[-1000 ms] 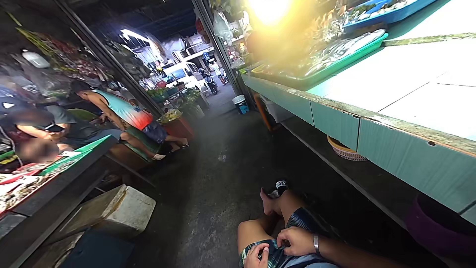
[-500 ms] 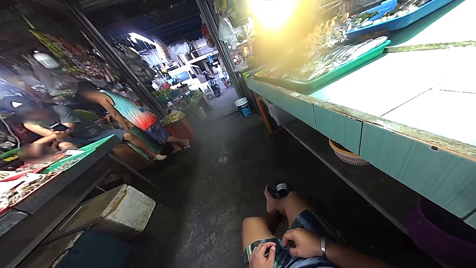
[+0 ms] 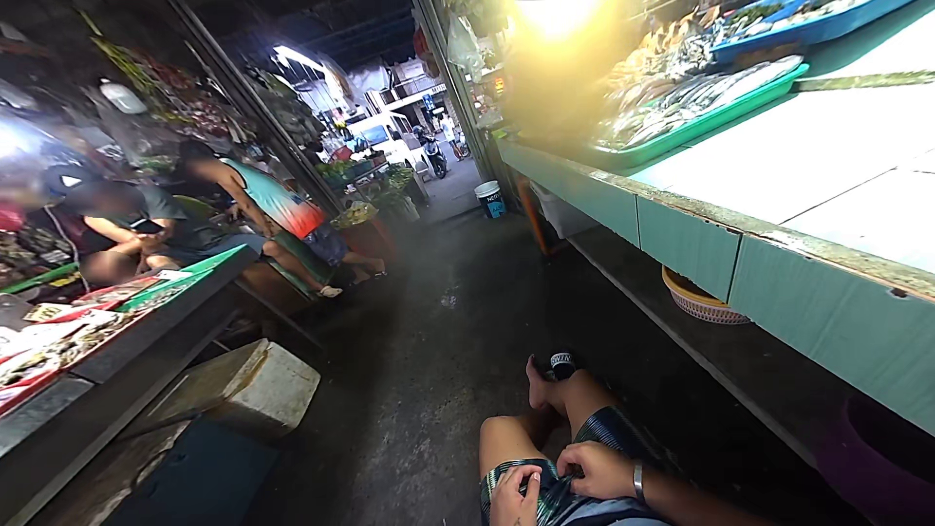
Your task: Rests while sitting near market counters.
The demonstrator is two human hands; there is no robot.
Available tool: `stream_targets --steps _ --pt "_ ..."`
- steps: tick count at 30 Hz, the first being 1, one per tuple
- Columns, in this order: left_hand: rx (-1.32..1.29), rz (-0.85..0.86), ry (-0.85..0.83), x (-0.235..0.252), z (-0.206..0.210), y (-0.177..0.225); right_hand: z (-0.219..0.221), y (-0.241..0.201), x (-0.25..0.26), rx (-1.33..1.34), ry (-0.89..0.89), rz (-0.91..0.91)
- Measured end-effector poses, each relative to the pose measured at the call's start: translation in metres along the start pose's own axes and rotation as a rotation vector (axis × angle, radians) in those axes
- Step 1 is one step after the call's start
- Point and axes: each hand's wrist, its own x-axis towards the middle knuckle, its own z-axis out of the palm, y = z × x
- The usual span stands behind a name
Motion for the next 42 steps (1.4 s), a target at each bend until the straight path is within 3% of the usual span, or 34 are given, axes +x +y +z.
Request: stream_targets --steps 42 --pt "0.011 -0.01 0.006 0.0 0.0 -0.005 0.0 -0.001 0.002 -0.003 -0.022 0.001"
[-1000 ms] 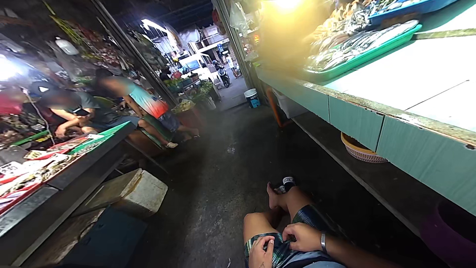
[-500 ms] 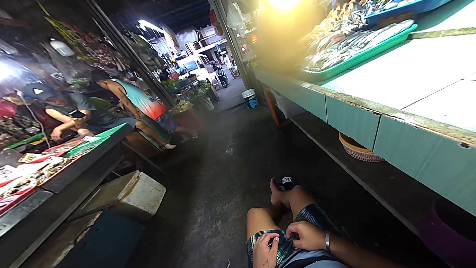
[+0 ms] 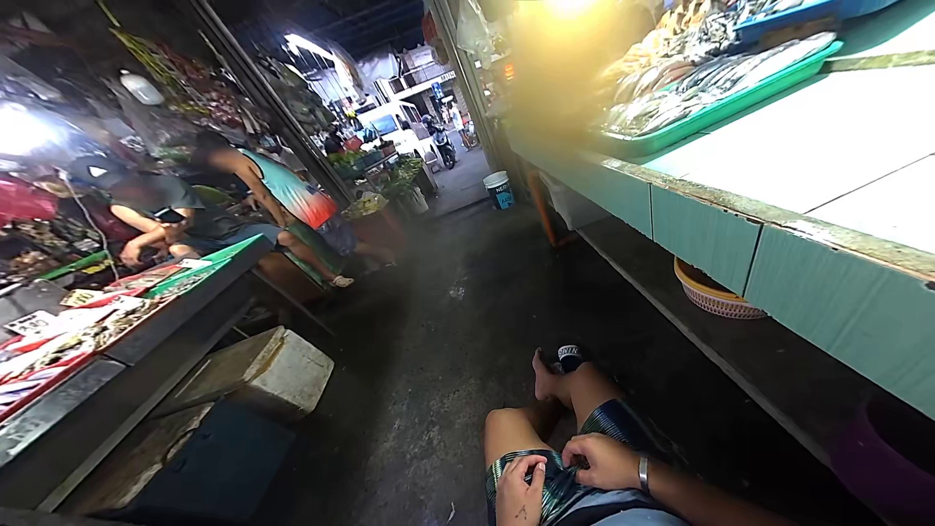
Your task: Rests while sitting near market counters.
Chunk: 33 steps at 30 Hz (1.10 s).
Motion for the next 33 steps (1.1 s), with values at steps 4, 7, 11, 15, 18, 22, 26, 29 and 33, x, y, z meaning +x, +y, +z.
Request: stream_targets --steps 4,7,11,15,18,22,26,29,33 --pt "0.0 0.019 -0.024 0.004 0.004 0.007 -0.001 0.007 -0.003 0.007 0.036 -0.011" --pt "0.008 0.007 -0.034 0.004 0.005 0.006 0.0 0.008 -0.003 0.012 0.043 -0.019" --pt "0.013 -0.029 -0.013 -0.001 0.0 -0.002 0.003 0.005 0.003 -0.002 0.022 -0.025" --pt "0.003 -0.053 0.012 -0.004 -0.005 -0.008 0.002 -0.003 0.009 -0.014 -0.036 -0.024" --pt "0.004 -0.042 0.014 -0.004 -0.005 -0.007 0.003 -0.003 0.008 -0.011 -0.028 -0.017" --pt "0.003 -0.005 -0.004 0.002 0.001 0.0 0.001 0.005 0.001 0.001 0.019 -0.012" --pt "0.018 0.019 -0.039 0.006 0.006 0.008 0.0 0.011 -0.003 0.022 0.053 -0.007" --pt "0.03 0.013 -0.04 0.004 0.006 0.005 0.001 0.01 -0.004 0.022 0.055 -0.016" --pt "0.008 -0.028 0.002 -0.002 -0.001 -0.005 0.004 0.002 0.005 -0.005 0.01 -0.026"
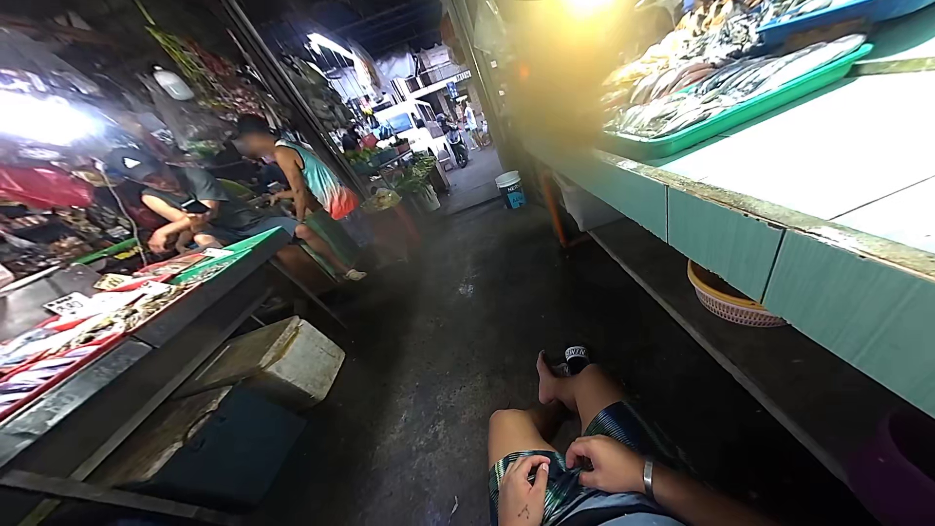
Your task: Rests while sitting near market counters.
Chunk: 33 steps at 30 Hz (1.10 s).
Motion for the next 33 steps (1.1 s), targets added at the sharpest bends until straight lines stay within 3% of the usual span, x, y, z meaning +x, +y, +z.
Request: stream_targets --steps 6,16,25,33 --pt "-0.013 -0.016 0.015 -0.003 -0.005 -0.003 0.0 -0.008 0.004 -0.014 -0.038 0.004" --pt "0.037 0.018 -0.085 0.008 0.006 0.011 -0.001 0.01 -0.008 0.036 0.061 0.024" --pt "-0.001 -0.053 -0.013 -0.001 -0.004 -0.008 0.005 0.001 0.009 -0.003 -0.015 -0.01" --pt "-0.002 0.01 -0.058 0.006 0.002 0.009 -0.003 0.004 -0.007 0.039 0.032 0.045"
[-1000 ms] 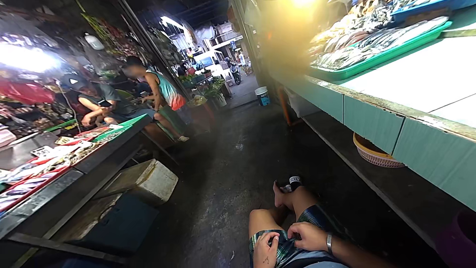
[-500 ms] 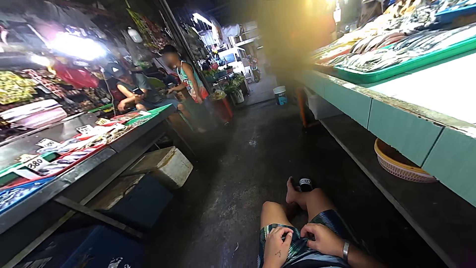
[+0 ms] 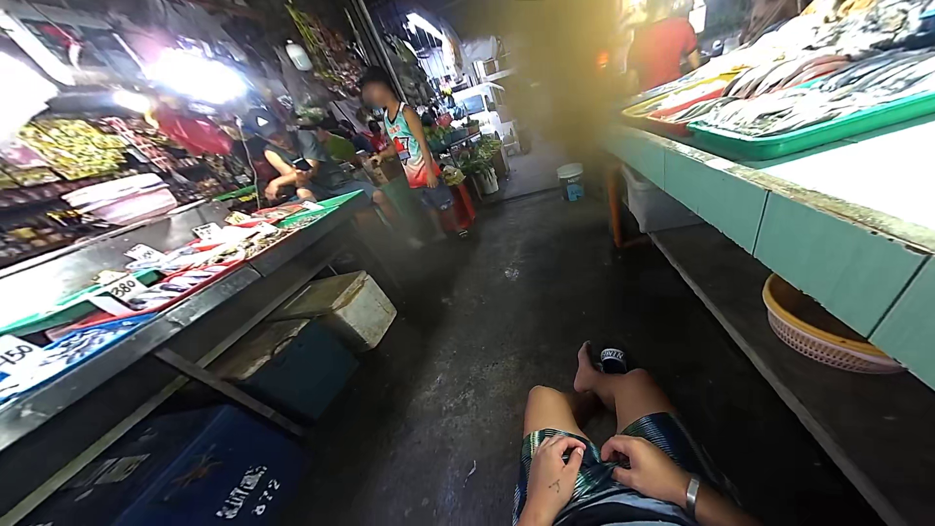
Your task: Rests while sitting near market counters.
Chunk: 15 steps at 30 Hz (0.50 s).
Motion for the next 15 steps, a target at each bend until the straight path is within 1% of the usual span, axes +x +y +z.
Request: stream_targets --steps 3,5,11,15 --pt "0.014 0.02 -0.045 0.003 0.001 0.007 -0.001 0.004 -0.003 0.021 0.038 -0.004" --pt "0.042 0.015 -0.044 0.002 0.002 0.006 0.002 0.005 -0.002 0.02 0.051 -0.013" --pt "0.015 -0.067 0.013 -0.007 -0.006 -0.011 0.006 -0.004 0.01 -0.018 -0.028 -0.027" --pt "0.006 -0.08 0.015 -0.007 -0.007 -0.014 0.007 -0.006 0.013 -0.036 -0.046 -0.033"
